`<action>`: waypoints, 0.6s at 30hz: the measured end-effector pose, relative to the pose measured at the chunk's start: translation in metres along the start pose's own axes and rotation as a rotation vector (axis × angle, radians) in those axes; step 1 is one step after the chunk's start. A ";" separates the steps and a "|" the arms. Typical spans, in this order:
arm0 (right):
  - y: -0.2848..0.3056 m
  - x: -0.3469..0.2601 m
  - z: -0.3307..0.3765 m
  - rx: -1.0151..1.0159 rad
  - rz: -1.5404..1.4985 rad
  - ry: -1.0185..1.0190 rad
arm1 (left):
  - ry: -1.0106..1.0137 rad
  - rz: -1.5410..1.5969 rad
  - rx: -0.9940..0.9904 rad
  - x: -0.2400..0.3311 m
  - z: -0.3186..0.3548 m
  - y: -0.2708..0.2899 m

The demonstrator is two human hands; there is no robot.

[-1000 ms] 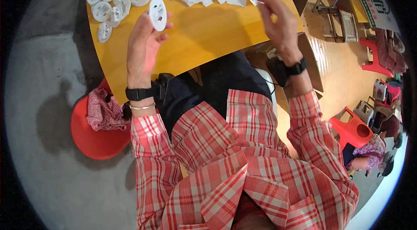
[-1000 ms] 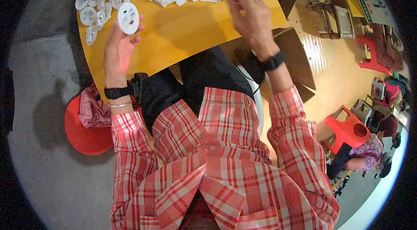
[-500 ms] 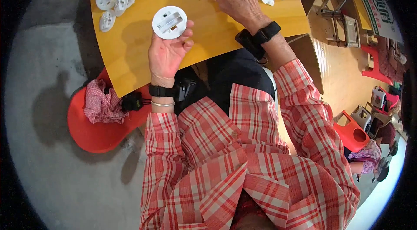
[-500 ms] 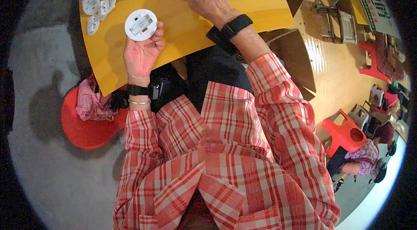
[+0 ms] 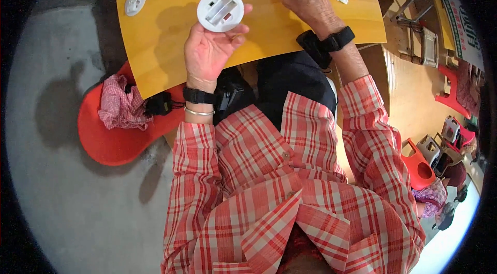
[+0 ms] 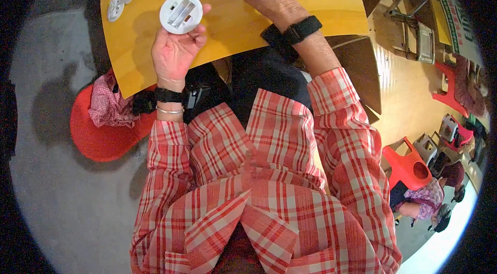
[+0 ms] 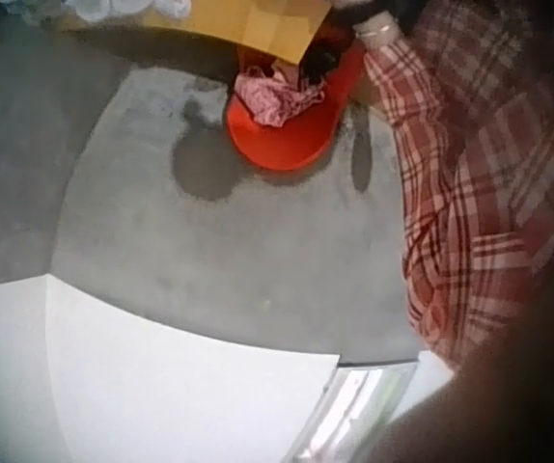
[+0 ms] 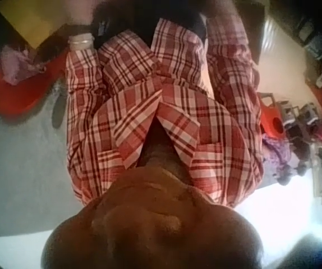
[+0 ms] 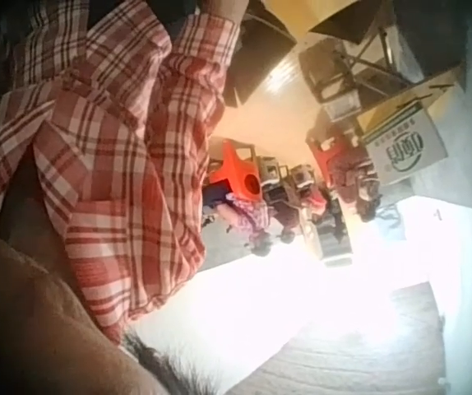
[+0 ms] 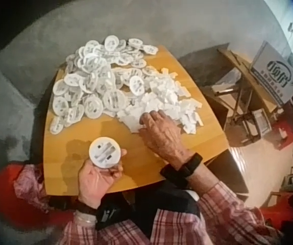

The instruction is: The person assembles small white plastic components by hand, inserting a plastic insert into a plastic housing.

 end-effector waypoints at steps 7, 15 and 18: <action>0.022 -0.010 0.005 0.073 -0.087 0.000 | 0.004 -0.012 0.035 -0.001 0.002 0.002; -0.009 0.008 0.005 -0.204 -0.806 -0.258 | 0.008 0.083 0.002 -0.002 0.002 0.010; -0.009 -0.004 0.006 -0.205 -0.823 -0.196 | 0.045 0.033 0.027 -0.004 0.002 0.009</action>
Point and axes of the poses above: each hand's wrist, its own z-axis away from the middle knuckle, its own y-axis out of the back of the hand, x = y × z, the point moved 8 cm from there along -z, towards the middle knuckle, and after that the axes turned 13 degrees about -x, right-handed, at the moved point
